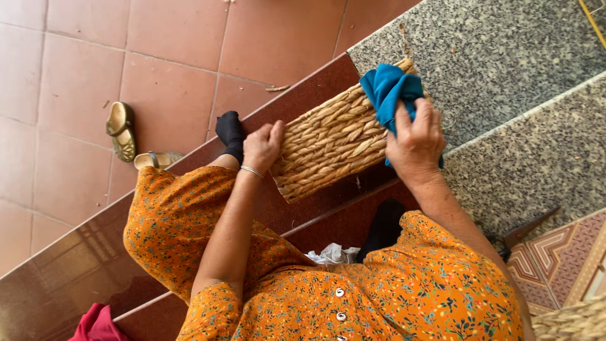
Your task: The person wipes a woven basket with a blue cloth, rotating it to clean all sides. They briefly use scissors to trim a loose strand, then continue wiping the basket's exterior and interior surfaces.
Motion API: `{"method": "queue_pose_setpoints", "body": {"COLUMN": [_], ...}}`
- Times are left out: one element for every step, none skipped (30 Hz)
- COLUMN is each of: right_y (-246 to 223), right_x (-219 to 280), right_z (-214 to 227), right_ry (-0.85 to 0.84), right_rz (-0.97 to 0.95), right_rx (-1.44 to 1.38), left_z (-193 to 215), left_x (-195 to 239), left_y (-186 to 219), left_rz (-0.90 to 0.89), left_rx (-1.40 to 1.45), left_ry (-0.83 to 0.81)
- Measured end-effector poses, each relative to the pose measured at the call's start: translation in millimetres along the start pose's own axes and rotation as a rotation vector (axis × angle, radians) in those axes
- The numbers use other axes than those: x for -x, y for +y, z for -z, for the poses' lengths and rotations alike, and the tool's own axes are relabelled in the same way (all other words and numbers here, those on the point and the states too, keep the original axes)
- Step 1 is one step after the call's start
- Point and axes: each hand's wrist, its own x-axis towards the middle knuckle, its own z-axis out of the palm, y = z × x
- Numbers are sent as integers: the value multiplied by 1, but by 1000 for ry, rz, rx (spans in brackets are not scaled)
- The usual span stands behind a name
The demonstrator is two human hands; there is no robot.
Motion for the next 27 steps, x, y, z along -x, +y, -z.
{"method": "queue_pose_setpoints", "body": {"right_y": [-10,-26,-43,-60,-82,-103,-116,-119,-122,-118,-105,-88,-68,-45,-18,8,25,36,45,49,46,31,12,-8,-30,-51,-75], "right_x": [-1,-3,-5,-2,2,6,8,9,12,15,16,15,12,8,5,-2,-8,-10,-10,-13,-16,-15,-13,-8,-2,1,7], "right_z": [1,0,-1,0,-1,-1,-3,-5,-6,-7,-8,-8,-7,-7,-2,1,2,2,5,4,2,0,-3,-4,-5,-7,-6], "right_ry": [-8,-66,-123,-121,-120,-77,-35,-26,-18,-15,-40,-67,-90,-114,-114,-82,-49,-27,-5,31,45,55,65,-2,-68,-71,-32], "right_rz": [26,71,116,221,326,427,529,524,519,507,455,404,320,243,158,68,-22,-43,-64,-90,-56,-18,20,82,145,261,299], "right_rx": [7,21,34,-27,-88,-150,-212,-241,-270,-298,-292,-281,-219,-161,-51,3,56,24,-9,-40,17,65,112,91,68,44,-125], "left_z": [-2,-6,-8,-12,-13,-13,-13,-13,-13,-14,-13,-15,-16,-17,-18,-18,-19,-21,-22,-23,-25,-24,-24,-23,-23,-23,-23], "left_x": [0,3,4,3,3,2,0,0,-1,0,0,-1,-2,-3,-3,-4,-3,-2,-1,-7,-12,-11,-13,-10,-7,-7,-6], "left_y": [-5,-8,-11,-13,-14,-14,-14,-14,-14,-14,-14,-14,-14,-15,-16,-18,-19,-21,-22,-21,-19,-21,-23,-26,-29,-29,-29], "left_rz": [30,64,56,47,37,24,11,1,-17,-34,-51,-52,-53,-48,-36,-25,-13,1,15,16,6,4,1,-5,-12,-27,6], "left_rx": [-50,-97,-54,-8,39,54,70,88,103,119,135,103,71,38,29,18,8,37,65,92,119,140,161,196,231,273,296], "left_ry": [-18,-37,-12,16,43,62,81,95,127,149,172,163,154,150,136,128,119,132,145,163,196,234,272,262,252,240,218]}}
